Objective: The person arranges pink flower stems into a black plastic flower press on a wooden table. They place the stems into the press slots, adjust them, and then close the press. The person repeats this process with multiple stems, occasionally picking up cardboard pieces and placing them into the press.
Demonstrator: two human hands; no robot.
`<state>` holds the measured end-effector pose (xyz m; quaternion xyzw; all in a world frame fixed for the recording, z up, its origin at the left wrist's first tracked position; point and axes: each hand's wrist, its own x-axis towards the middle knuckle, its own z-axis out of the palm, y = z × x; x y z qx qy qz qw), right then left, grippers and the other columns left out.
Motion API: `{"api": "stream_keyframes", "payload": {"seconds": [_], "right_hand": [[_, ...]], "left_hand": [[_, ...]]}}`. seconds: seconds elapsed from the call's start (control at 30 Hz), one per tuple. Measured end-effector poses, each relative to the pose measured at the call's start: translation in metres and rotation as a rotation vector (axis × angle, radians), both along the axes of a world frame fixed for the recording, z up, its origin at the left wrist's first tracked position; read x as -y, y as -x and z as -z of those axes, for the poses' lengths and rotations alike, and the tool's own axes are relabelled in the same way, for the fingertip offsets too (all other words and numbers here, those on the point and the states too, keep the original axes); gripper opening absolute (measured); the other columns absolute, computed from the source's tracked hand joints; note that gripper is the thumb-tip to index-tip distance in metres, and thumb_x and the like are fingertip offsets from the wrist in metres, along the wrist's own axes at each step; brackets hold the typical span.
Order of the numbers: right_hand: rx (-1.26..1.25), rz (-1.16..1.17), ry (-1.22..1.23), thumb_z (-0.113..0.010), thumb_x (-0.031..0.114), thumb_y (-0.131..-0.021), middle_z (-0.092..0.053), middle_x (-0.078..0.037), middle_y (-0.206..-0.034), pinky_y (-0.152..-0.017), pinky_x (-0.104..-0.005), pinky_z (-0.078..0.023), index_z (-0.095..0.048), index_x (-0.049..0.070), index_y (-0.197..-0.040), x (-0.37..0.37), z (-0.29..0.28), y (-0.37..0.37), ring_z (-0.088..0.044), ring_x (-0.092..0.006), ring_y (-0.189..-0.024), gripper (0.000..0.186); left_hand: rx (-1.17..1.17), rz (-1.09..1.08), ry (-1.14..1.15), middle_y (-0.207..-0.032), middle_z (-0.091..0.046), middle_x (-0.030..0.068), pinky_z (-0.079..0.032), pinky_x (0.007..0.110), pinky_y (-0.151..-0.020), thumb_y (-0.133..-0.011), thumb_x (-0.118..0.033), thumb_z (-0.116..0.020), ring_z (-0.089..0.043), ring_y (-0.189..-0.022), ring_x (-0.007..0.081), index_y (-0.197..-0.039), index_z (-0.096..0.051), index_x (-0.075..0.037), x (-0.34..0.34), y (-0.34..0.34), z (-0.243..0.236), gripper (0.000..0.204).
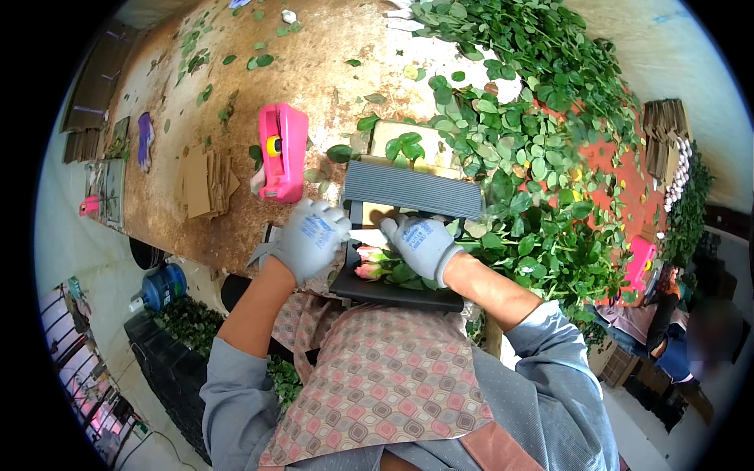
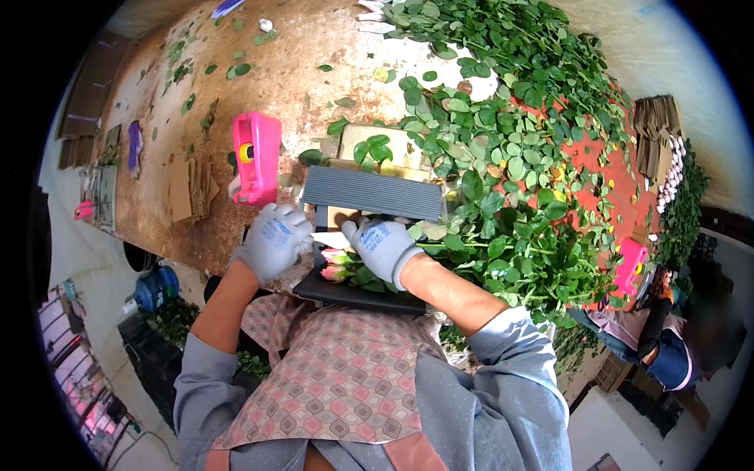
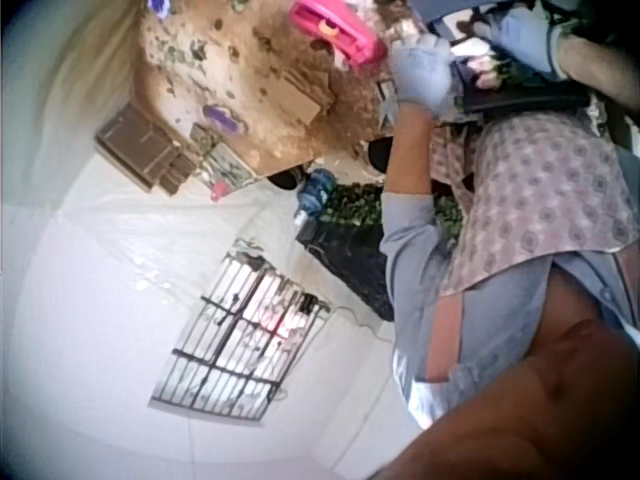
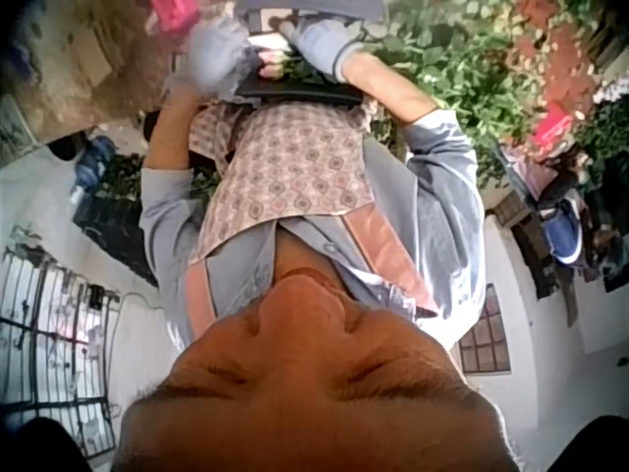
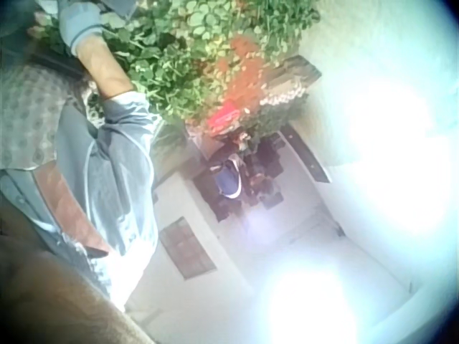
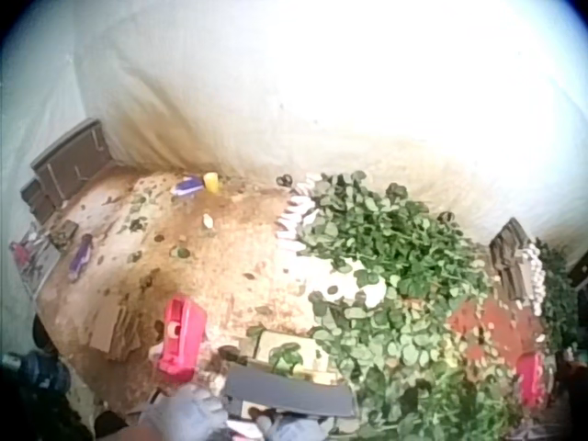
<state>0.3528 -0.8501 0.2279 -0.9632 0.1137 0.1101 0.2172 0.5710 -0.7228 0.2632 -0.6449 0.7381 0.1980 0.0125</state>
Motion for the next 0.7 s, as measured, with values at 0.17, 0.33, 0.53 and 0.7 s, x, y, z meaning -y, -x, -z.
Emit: {"api": "stream_keyframes", "payload": {"seconds": [0.17, 0.33, 0.53, 0.7], "right_hand": [[-0.019, -0.08, 0.132, -0.05, 0.01, -0.094, -0.068, -0.014, -0.093, -0.06, -0.0415, -0.055, -0.053, 0.006, -0.133, -0.006, -0.001, 0.002, -0.07, -0.0284, -0.078, 0.039], [0.029, -0.108, 0.167, -0.054, 0.014, -0.092, -0.066, -0.013, -0.089, -0.057, -0.0396, -0.055, -0.059, 0.006, -0.114, -0.015, -0.008, -0.003, -0.07, -0.0262, -0.075, 0.024], [0.002, -0.065, 0.135, -0.055, 0.015, -0.092, -0.067, -0.013, -0.093, -0.06, -0.0402, -0.055, -0.06, 0.008, -0.111, -0.016, -0.009, -0.003, -0.07, -0.0275, -0.079, 0.021], [0.067, -0.021, 0.038, -0.055, 0.013, -0.091, -0.067, -0.014, -0.097, -0.067, -0.0419, -0.056, -0.061, 0.009, -0.11, -0.007, -0.003, 0.0, -0.07, -0.0297, -0.083, 0.02]], "left_hand": [[0.088, -0.183, -0.144, -0.103, -0.065, 0.0102, -0.045, 0.047, -0.086, -0.084, -0.029, -0.068, -0.061, -0.097, 0.0309, -0.096, -0.068, -0.009, -0.023, -0.037, -0.03, 0.024], [-0.242, 0.064, -0.055, -0.14, -0.054, 0.0152, -0.049, 0.044, -0.093, -0.085, -0.024, -0.068, -0.059, -0.104, 0.0313, -0.136, -0.055, -0.004, -0.035, 0.05, -0.05, 0.057], [-0.072, 0.046, -0.157, -0.151, -0.046, 0.0094, -0.05, 0.045, -0.087, -0.078, -0.015, -0.067, -0.056, -0.109, 0.0297, -0.147, -0.047, -0.007, -0.049, 0.079, -0.026, 0.072], [0.037, 0.023, -0.078, -0.152, -0.045, 0.0087, -0.049, 0.043, -0.086, -0.079, -0.015, -0.065, -0.055, -0.109, 0.0295, -0.147, -0.047, -0.006, -0.046, 0.082, -0.022, 0.071]]}}
